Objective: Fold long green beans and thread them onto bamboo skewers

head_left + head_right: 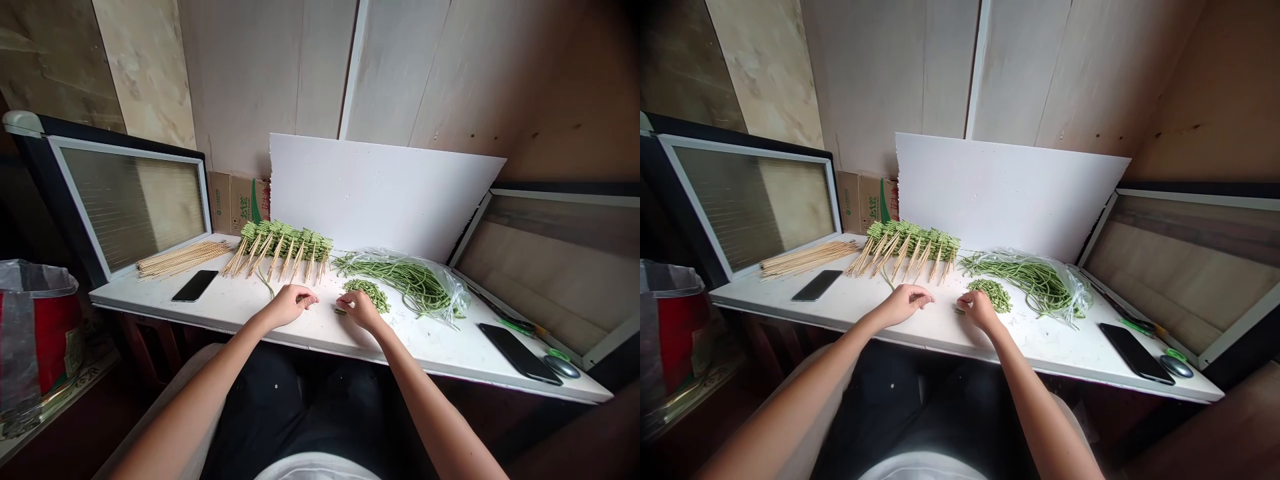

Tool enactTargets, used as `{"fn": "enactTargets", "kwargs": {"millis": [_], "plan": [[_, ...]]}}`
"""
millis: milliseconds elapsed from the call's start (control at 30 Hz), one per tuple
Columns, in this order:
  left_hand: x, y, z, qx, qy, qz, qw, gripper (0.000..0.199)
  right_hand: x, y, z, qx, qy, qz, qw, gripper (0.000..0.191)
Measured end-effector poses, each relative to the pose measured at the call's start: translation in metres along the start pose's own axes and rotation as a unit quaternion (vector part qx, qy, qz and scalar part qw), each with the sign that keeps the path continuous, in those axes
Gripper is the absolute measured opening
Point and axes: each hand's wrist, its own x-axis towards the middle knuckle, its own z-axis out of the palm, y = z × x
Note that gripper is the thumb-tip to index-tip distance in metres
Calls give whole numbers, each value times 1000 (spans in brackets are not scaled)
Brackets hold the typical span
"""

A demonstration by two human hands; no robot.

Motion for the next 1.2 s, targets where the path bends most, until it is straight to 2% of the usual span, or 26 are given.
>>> {"fn": "enactTargets", "kwargs": {"millis": [200, 300, 367, 467, 533, 600, 733, 900, 1067, 1200], "plan": [[0, 1, -1, 21, -6, 11, 1000, 32, -2, 11, 5, -28, -35, 23, 999, 33], [-1, -1, 0, 51, -2, 33, 998, 34, -1, 9, 2, -33, -25, 36, 999, 37], [-2, -2, 2, 63, -5, 41, 997, 36, 1, -1, -5, 3, -26, 44, 999, 39], [-3, -2, 5, 55, -7, 46, 997, 35, 4, -29, -17, 117, -57, 53, 990, 46], [-3, 0, 7, 32, 0, 42, 999, 35, 5, -50, -24, 195, -87, 44, 976, 46], [-2, 3, 8, 1, 8, 35, 999, 39, 5, -67, -27, 231, -95, 24, 968, 44], [-1, 7, 9, -36, 13, 24, 999, 43, 5, -77, -23, 231, -64, 15, 971, 42], [0, 3, 5, -16, 21, 13, 1000, 28, 6, -68, -23, 243, -7, 34, 970, 41], [2, -1, 4, -11, 41, 30, 999, 24, 4, -76, -28, 205, -23, -10, 979, 38], [0, 4, 5, 11, 41, 49, 998, 24, 0, -88, -26, 147, 3, -65, 987, 33]]}}
